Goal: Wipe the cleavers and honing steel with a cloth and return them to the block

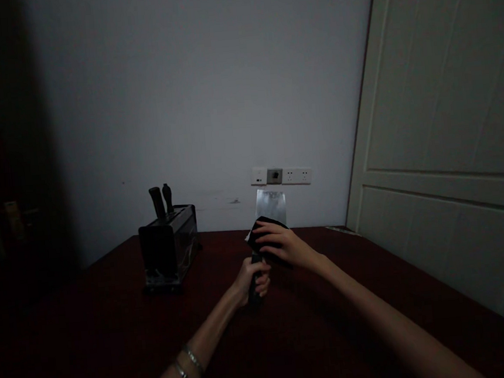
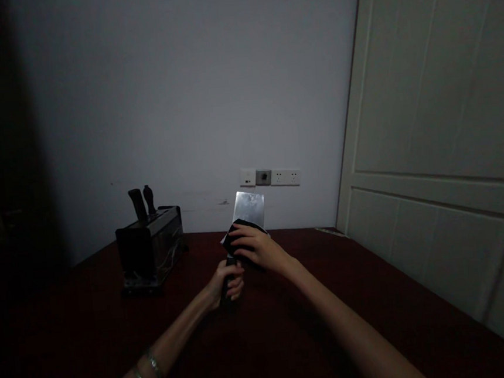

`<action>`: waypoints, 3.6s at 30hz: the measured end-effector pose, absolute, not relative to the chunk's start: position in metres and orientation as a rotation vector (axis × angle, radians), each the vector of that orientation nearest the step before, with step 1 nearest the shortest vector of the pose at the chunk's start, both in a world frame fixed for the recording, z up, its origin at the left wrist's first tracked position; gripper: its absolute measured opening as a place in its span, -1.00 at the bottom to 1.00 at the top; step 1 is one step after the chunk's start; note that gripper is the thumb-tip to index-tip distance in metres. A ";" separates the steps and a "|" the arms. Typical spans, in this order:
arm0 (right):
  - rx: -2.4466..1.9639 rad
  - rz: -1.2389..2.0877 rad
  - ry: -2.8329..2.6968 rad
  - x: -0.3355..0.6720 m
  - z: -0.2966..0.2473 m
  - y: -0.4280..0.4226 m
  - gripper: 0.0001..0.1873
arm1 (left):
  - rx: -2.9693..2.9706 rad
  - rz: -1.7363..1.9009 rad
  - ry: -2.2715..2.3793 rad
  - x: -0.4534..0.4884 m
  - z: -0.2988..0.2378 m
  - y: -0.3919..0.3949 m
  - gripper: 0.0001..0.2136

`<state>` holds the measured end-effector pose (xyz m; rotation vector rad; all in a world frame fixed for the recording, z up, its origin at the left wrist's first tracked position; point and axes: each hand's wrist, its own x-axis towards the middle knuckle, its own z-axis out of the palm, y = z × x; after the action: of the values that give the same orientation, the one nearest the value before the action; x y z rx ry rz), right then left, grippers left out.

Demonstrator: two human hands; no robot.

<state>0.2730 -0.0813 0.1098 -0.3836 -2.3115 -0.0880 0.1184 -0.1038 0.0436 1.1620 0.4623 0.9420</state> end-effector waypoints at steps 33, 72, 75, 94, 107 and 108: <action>-0.402 -0.292 -2.396 0.251 0.123 -0.088 -0.64 | 1.175 0.997 0.508 0.114 0.048 -0.102 -0.81; -0.384 -0.152 -2.057 0.251 0.115 -0.094 -0.70 | 1.233 0.966 0.516 0.110 0.050 -0.097 -0.81; -0.485 0.079 -1.658 0.252 0.112 -0.096 -0.73 | 1.214 1.004 0.511 0.109 0.051 -0.098 -0.78; -0.587 0.997 -0.485 0.274 0.046 -0.052 -0.67 | 1.218 1.133 0.621 0.105 0.052 -0.090 -0.68; -0.616 1.056 -0.389 0.283 0.005 -0.043 -0.74 | 1.107 1.118 0.543 0.099 0.047 -0.085 -0.68; -0.616 1.057 -0.383 0.283 0.004 -0.043 -0.74 | 1.094 1.103 0.510 0.097 0.048 -0.085 -0.67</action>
<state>0.2832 -0.0434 0.0040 -0.6157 -0.3832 1.0567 0.0974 -0.0854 0.0484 1.0935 0.5100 1.1030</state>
